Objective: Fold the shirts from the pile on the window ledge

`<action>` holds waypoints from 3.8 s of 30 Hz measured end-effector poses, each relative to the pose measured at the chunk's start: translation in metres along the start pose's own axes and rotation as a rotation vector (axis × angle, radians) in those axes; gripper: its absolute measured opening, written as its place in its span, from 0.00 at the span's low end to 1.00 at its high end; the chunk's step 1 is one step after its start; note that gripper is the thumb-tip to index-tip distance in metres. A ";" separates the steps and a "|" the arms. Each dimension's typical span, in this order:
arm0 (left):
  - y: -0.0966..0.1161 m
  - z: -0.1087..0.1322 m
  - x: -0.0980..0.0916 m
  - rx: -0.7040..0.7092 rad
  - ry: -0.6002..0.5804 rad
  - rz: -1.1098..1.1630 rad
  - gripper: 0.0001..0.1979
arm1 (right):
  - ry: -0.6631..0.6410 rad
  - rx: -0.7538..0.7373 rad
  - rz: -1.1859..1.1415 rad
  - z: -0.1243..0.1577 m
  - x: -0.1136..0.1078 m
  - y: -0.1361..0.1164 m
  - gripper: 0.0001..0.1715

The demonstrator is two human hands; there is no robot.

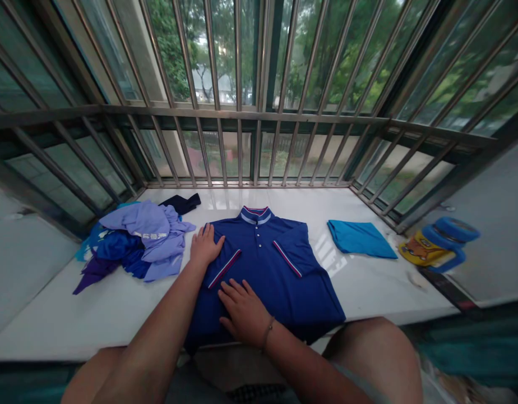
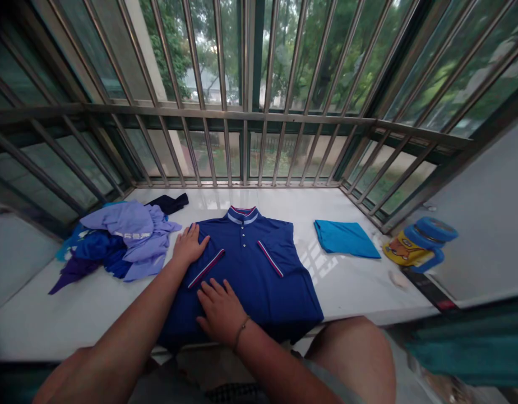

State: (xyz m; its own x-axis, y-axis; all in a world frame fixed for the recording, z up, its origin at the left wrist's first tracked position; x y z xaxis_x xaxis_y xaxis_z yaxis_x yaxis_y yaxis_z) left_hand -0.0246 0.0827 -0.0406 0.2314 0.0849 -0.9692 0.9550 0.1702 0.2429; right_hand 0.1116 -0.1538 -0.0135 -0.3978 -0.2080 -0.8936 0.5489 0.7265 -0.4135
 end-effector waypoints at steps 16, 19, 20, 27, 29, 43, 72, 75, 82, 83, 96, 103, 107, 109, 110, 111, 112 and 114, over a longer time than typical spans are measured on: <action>-0.007 -0.010 -0.002 -0.011 -0.036 -0.051 0.43 | 0.178 1.038 0.339 0.229 -0.150 0.210 0.14; -0.008 -0.009 -0.003 -0.017 -0.040 -0.054 0.43 | 0.195 1.045 0.371 0.236 -0.157 0.214 0.13; -0.008 -0.009 -0.003 -0.019 -0.040 -0.056 0.43 | 0.198 1.045 0.380 0.237 -0.158 0.214 0.13; -0.007 -0.012 0.000 -0.015 -0.043 -0.062 0.43 | 0.234 0.843 0.501 0.198 -0.153 0.175 0.22; -0.007 -0.014 0.002 -0.026 -0.062 -0.078 0.43 | 0.212 0.710 0.501 0.175 -0.141 0.161 0.22; -0.008 -0.012 0.001 -0.026 -0.042 -0.089 0.43 | 0.308 0.972 0.147 0.202 -0.179 0.239 0.22; 0.204 0.029 -0.030 0.266 -0.095 0.186 0.21 | 0.145 1.043 0.413 0.162 -0.149 0.226 0.15; 0.297 0.044 0.002 0.358 -0.211 0.247 0.27 | 0.134 0.949 0.525 0.151 -0.140 0.208 0.11; 0.369 0.056 0.071 0.420 -0.442 0.468 0.14 | 0.117 0.817 0.544 0.145 -0.122 0.185 0.08; 0.367 0.055 0.075 0.419 -0.453 0.518 0.11 | 0.134 0.826 0.527 0.148 -0.124 0.185 0.08; 0.325 0.029 0.084 0.246 -0.439 1.000 0.15 | 0.256 1.145 0.175 0.217 -0.147 0.222 0.17; 0.335 0.033 0.083 0.352 -0.458 0.955 0.25 | 0.222 1.193 0.193 0.228 -0.147 0.218 0.14; 0.348 0.047 0.081 0.491 -0.477 0.846 0.31 | 0.210 1.202 0.239 0.230 -0.144 0.213 0.15; 0.351 0.051 0.080 0.537 -0.457 0.784 0.33 | 0.217 1.191 0.251 0.232 -0.144 0.212 0.15; 0.352 0.053 0.078 0.557 -0.441 0.753 0.32 | 0.222 1.185 0.252 0.234 -0.144 0.212 0.15; 0.354 0.054 0.077 0.575 -0.425 0.723 0.31 | 0.228 1.182 0.249 0.237 -0.143 0.213 0.15; 0.355 0.056 0.076 0.592 -0.410 0.692 0.28 | 0.235 1.181 0.244 0.241 -0.143 0.213 0.15; 0.356 0.059 0.075 0.620 -0.383 0.629 0.23 | 0.248 1.191 0.234 0.249 -0.142 0.215 0.15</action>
State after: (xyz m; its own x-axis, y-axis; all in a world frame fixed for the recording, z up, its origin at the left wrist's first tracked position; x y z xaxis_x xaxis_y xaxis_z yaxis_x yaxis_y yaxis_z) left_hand 0.3438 0.0918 -0.0291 0.6746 -0.3616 -0.6435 0.5385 -0.3551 0.7641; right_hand 0.4693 -0.1314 -0.0190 -0.2576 0.0705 -0.9637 0.8999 -0.3458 -0.2658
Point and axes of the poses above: each hand's wrist, its own z-axis away from the middle knuckle, its own x-axis out of the palm, y = z × x, the point moved 10 cm from there along -z, towards the middle knuckle, and after that the axes turned 13 degrees about -x, right-handed, at the moved point
